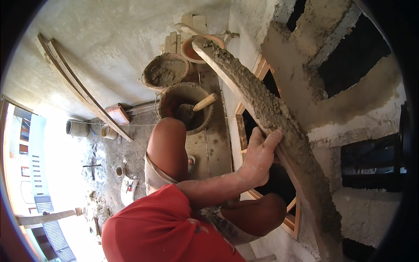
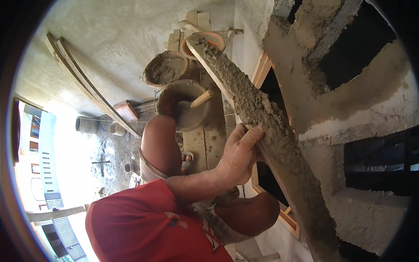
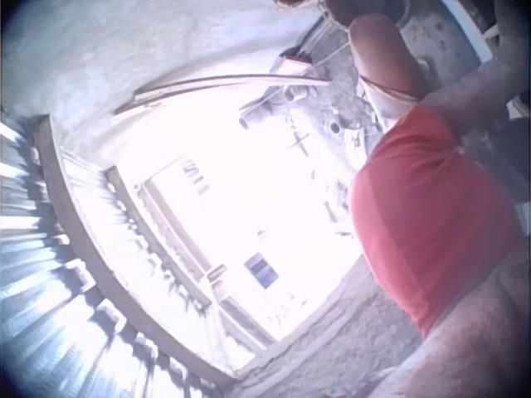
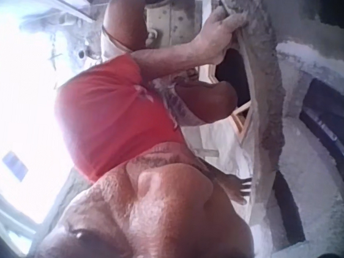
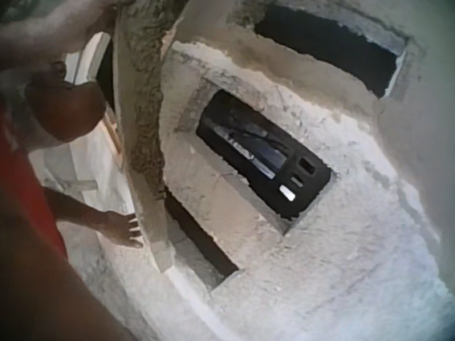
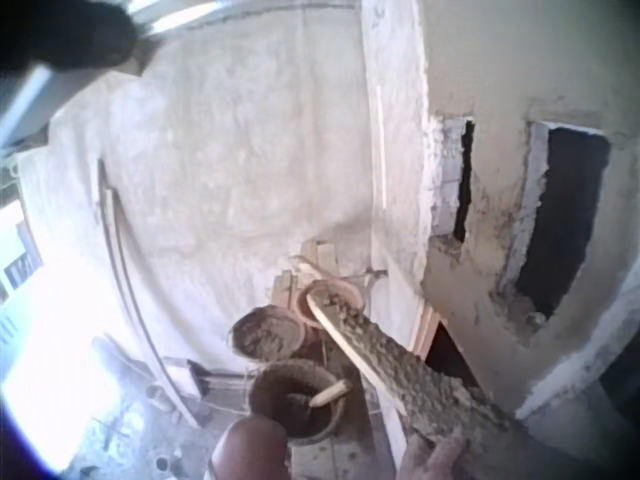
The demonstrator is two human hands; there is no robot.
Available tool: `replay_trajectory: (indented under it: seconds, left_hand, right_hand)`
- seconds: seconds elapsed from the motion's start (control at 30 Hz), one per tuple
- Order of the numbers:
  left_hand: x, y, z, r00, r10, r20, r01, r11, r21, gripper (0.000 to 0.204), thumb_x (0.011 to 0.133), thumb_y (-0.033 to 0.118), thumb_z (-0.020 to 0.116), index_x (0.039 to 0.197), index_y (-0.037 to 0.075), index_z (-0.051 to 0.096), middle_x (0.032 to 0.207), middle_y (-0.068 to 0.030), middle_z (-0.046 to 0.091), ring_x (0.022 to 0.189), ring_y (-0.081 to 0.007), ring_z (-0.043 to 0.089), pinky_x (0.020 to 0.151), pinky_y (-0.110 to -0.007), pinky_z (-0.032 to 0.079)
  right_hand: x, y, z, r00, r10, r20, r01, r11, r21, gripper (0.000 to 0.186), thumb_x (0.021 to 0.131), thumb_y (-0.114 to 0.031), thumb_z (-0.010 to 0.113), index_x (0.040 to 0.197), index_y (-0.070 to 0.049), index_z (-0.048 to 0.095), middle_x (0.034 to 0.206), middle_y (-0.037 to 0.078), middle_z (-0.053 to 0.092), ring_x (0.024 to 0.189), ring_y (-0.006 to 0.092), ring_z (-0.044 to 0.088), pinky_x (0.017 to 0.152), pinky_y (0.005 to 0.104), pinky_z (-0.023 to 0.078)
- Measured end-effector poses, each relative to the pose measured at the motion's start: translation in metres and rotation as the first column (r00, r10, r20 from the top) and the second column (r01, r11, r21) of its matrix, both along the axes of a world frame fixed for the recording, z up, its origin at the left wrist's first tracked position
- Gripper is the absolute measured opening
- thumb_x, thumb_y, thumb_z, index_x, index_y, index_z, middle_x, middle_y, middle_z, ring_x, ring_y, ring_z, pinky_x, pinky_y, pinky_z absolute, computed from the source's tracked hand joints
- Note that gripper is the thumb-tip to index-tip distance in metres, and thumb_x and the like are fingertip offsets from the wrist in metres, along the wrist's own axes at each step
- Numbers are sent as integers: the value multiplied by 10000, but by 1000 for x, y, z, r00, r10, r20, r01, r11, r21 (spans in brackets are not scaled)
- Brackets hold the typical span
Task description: The person applies wet plaster to a wall around a window frame by hand and using a trowel, then stirs a bucket of plaster mixture.
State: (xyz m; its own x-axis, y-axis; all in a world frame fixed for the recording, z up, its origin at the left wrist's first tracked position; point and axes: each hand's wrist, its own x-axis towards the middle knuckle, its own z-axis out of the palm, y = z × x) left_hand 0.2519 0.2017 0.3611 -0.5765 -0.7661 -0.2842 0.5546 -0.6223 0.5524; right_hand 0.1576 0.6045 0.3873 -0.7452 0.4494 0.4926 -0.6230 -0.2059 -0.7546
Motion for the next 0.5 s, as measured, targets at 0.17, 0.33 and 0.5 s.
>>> replay_trajectory:
  seconds: [0.17, 0.33, 0.5]
  left_hand:
    - [23, 1, 18, 988, -137, 72, 133, 989, 58, 376, 1013, 194, 554, 1288, -27, 425, 1227, -174, 602, 1080, -289, 659, 837, -480, 607]
    - [42, 10, 43, 966, -258, -31, 259, 944, 203, 427, 1004, 202, 586, 1319, -29, 415, 1220, -174, 617, 1072, -302, 670, 846, -470, 616]
    - [63, 18, 67, 936, -316, -158, 349, 894, 281, 392, 1004, 191, 592, 1304, -21, 457, 1222, -170, 637, 1054, -302, 688, 856, -463, 617]
  right_hand:
    - [-6, -69, 26, 938, 291, -187, -332, 910, -247, 497, 965, -460, 594, 1201, -23, 625, 1207, 260, 612, 1106, 461, 572, 1008, 650, 421]
    - [-19, -100, 73, 930, 243, -277, -256, 967, -13, 515, 960, -442, 614, 1201, 13, 591, 1153, 271, 614, 1075, 449, 582, 979, 634, 455]
    - [-35, -109, 120, 815, 489, -311, -490, 868, 80, 529, 966, -437, 605, 1215, 28, 568, 1171, 282, 599, 1089, 457, 570, 993, 622, 448]
